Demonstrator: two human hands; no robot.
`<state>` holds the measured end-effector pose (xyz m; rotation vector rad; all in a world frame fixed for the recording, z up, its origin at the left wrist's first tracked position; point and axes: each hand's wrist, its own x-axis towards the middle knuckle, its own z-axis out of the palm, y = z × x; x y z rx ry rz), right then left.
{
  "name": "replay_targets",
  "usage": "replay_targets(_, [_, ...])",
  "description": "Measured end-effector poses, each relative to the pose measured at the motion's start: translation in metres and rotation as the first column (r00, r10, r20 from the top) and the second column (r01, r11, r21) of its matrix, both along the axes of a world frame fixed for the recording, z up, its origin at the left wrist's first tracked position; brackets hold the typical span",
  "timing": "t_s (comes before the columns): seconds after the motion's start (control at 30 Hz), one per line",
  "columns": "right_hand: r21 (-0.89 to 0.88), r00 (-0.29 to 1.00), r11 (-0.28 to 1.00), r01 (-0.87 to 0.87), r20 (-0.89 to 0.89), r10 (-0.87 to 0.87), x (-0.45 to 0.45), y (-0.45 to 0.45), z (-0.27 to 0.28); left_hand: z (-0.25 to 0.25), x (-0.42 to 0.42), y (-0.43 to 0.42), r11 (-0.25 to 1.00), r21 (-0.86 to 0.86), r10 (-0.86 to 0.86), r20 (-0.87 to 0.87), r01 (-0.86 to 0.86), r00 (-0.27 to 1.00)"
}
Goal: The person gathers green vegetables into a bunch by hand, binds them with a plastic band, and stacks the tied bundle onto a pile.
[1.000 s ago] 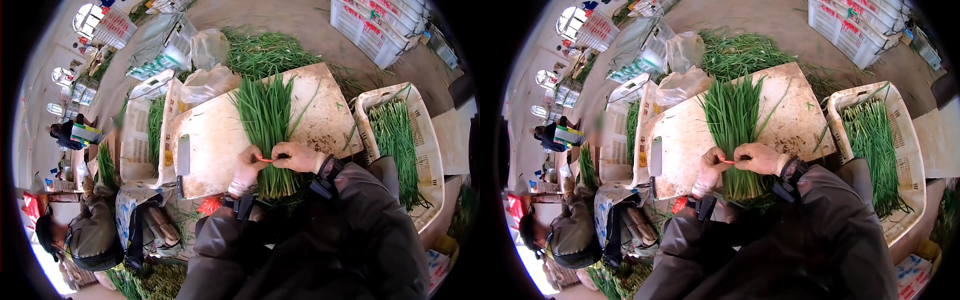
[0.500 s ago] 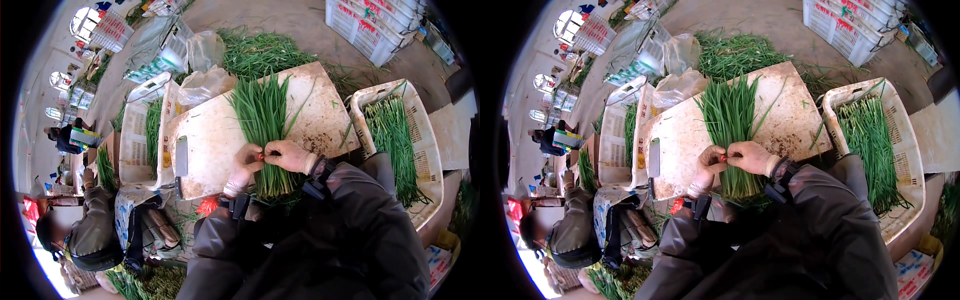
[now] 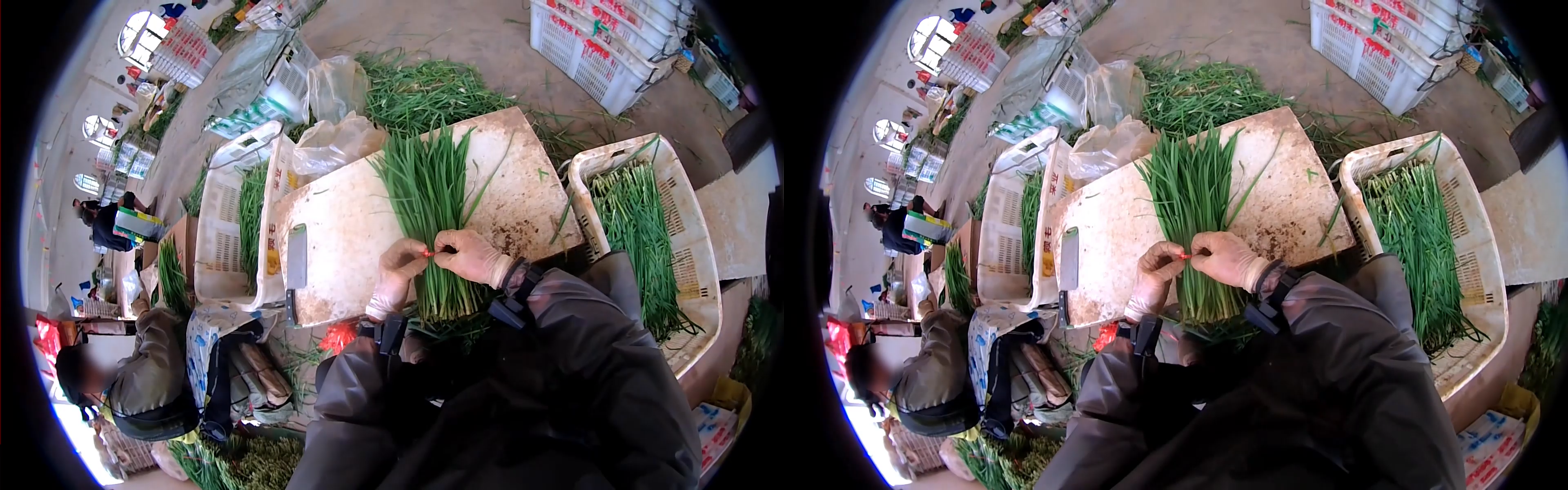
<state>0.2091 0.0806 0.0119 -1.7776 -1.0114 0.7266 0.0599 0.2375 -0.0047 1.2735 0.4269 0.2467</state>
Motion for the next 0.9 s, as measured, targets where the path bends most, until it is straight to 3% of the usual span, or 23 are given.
replay_targets(0.47, [-0.002,0.999,1.000,-0.020,0.041,0.020,0.000,-0.003,0.007,0.000,0.003,-0.007,0.997,-0.012,0.069,-0.039,-0.070,0.997])
replay_targets(0.67, [0.010,0.999,1.000,-0.009,0.045,0.009,-0.002,-0.003,0.004,-0.007,0.006,-0.014,0.994,-0.004,0.106,0.022,-0.106,0.994])
replay_targets(0.9, [0.021,0.997,1.000,0.006,0.079,-0.008,-0.005,-0.004,0.003,0.010,0.011,-0.026,0.960,0.222,0.174,0.001,-0.170,0.985])
